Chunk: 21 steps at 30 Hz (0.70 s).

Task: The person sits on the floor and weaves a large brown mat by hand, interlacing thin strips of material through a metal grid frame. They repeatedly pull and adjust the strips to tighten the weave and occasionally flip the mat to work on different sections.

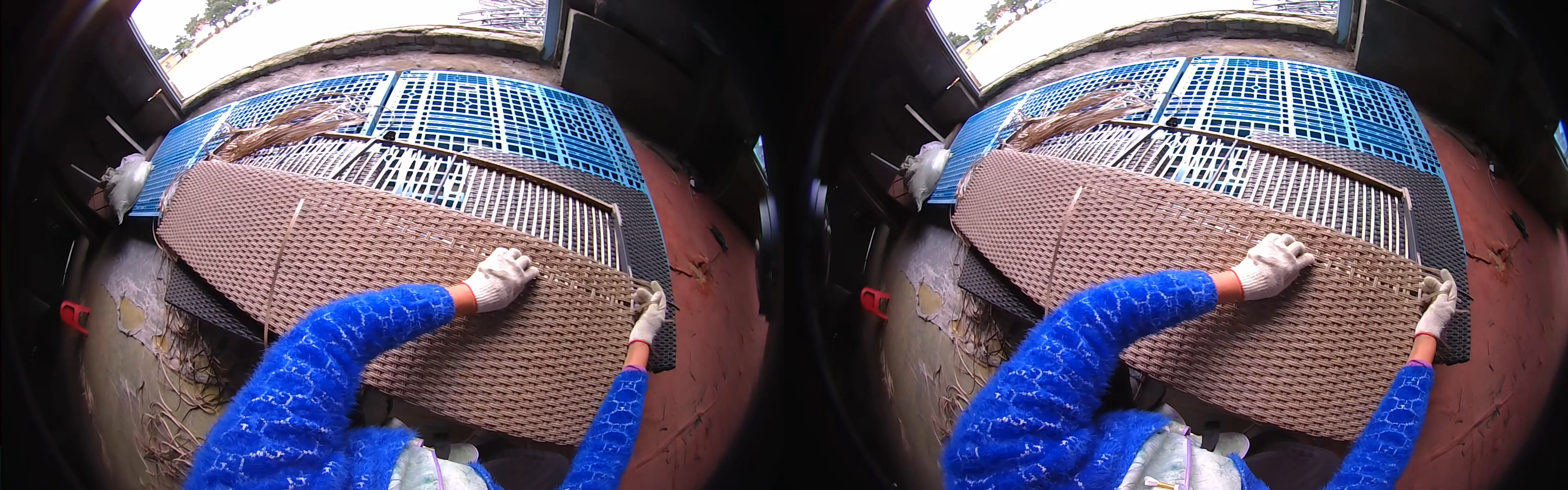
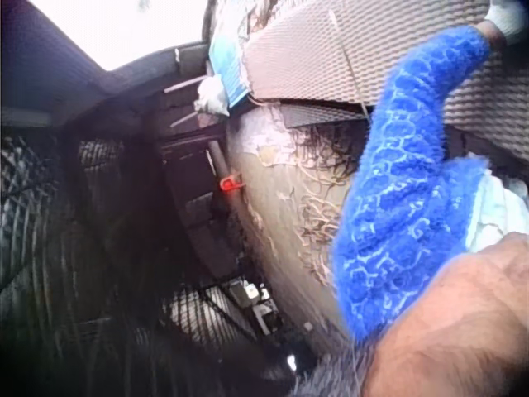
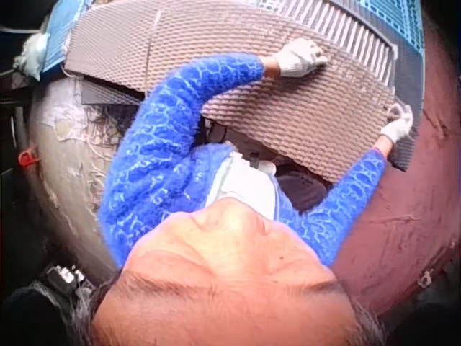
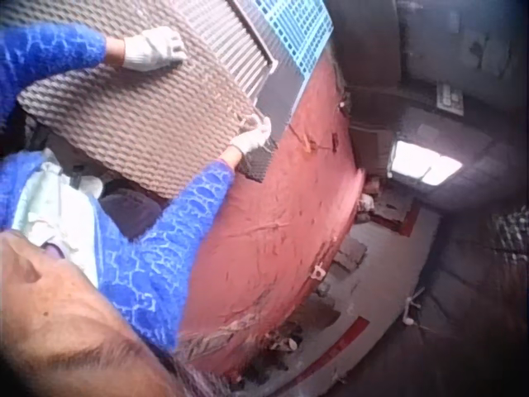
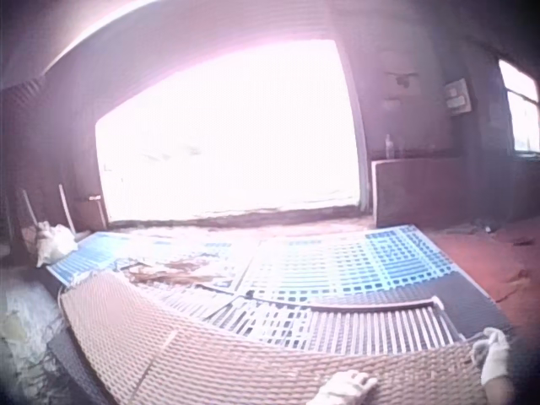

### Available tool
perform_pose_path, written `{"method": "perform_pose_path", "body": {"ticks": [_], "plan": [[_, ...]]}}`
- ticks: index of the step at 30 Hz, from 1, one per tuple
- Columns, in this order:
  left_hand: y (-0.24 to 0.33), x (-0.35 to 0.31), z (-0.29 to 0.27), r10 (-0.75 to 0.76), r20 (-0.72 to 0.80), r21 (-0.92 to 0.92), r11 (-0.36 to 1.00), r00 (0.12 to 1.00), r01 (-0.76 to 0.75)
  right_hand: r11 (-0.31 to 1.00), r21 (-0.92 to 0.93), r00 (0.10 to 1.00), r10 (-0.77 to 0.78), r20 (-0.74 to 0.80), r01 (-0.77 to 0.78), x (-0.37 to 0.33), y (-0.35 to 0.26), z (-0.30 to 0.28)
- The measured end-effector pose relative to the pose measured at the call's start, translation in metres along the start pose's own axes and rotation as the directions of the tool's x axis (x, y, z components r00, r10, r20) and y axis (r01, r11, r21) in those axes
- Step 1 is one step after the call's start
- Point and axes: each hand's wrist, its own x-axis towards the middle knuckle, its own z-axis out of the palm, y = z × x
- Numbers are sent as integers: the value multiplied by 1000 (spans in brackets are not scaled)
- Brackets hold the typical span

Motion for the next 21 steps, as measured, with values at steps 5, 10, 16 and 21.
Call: {"method": "perform_pose_path", "body": {"ticks": [5, 10, 16, 21], "plan": [[0, -4, 0, -6, -75, -80, 997, 997, 0, 968, 180, 980, 154, 127, -175, 26, 29, -21], [-17, 1, -7, -4, -38, -210, 978, 999, -5, 857, 482, 980, 124, 154, -184, 46, 61, -44], [-192, -36, -45, -621, 46, -188, 764, 783, 617, 914, 359, 978, 208, -19, -188, 49, 71, -52], [-242, -60, -17, -634, 199, -86, 748, 747, 658, 898, 400, 974, 220, -47, -183, 41, 65, -53]]}}
